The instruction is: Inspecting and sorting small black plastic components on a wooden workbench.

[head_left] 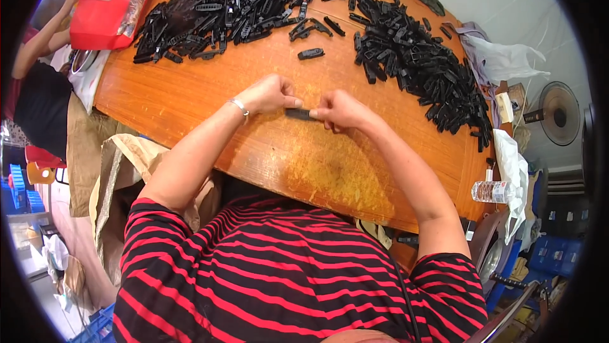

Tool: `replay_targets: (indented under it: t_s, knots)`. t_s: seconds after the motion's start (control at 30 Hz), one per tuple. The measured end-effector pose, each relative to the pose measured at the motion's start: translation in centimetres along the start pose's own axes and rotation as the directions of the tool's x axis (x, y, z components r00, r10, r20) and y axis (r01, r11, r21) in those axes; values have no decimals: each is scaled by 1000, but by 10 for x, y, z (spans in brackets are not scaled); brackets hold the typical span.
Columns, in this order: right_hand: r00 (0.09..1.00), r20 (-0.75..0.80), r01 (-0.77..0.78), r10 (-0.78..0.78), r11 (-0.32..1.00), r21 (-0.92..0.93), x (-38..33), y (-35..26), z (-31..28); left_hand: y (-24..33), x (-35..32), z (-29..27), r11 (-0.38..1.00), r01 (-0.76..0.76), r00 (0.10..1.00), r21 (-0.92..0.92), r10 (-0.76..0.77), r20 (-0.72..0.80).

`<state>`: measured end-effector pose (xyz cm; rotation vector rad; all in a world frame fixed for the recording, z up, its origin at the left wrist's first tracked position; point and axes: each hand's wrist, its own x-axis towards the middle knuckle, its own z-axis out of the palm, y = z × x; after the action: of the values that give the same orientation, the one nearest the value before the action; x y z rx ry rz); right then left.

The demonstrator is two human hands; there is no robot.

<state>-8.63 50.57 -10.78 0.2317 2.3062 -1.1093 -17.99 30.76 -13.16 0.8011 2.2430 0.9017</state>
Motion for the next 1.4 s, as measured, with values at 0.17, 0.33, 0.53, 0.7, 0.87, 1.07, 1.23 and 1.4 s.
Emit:
replay_targets:
  t_s: [0.17,0.33,0.53,0.7,0.87,1.07,1.23,1.4]
  knots:
    - [999,-44,20,-23,997,-73,16,-17,-18,-14,36,-21,992,-16,976,-127,-12,-218]
    - [635,-481,222,-605,739,-636,74,-20,-19,5,84,-26,989,8,770,146,88,-633]
    - [597,-478,172,-644,685,-708,97,-9,-23,0,111,-19,932,95,740,351,170,-651]
    - [630,-522,411,-574,818,-403,68,-9,-17,-7,106,-17,934,16,658,357,259,-707]
    - [619,-537,399,-573,819,-413,61,-2,20,-11,89,-15,992,-2,678,125,93,-729]
    - [527,-563,336,-636,765,-549,63,1,28,-23,72,-5,902,-144,803,-407,-133,-581]
    - [570,-678,468,-464,862,-197,60,0,8,4,56,1,925,-170,803,-340,-70,-591]
    - [837,-516,485,-183,686,543,34,-29,-7,32,42,12,882,-360,795,-302,121,-594]
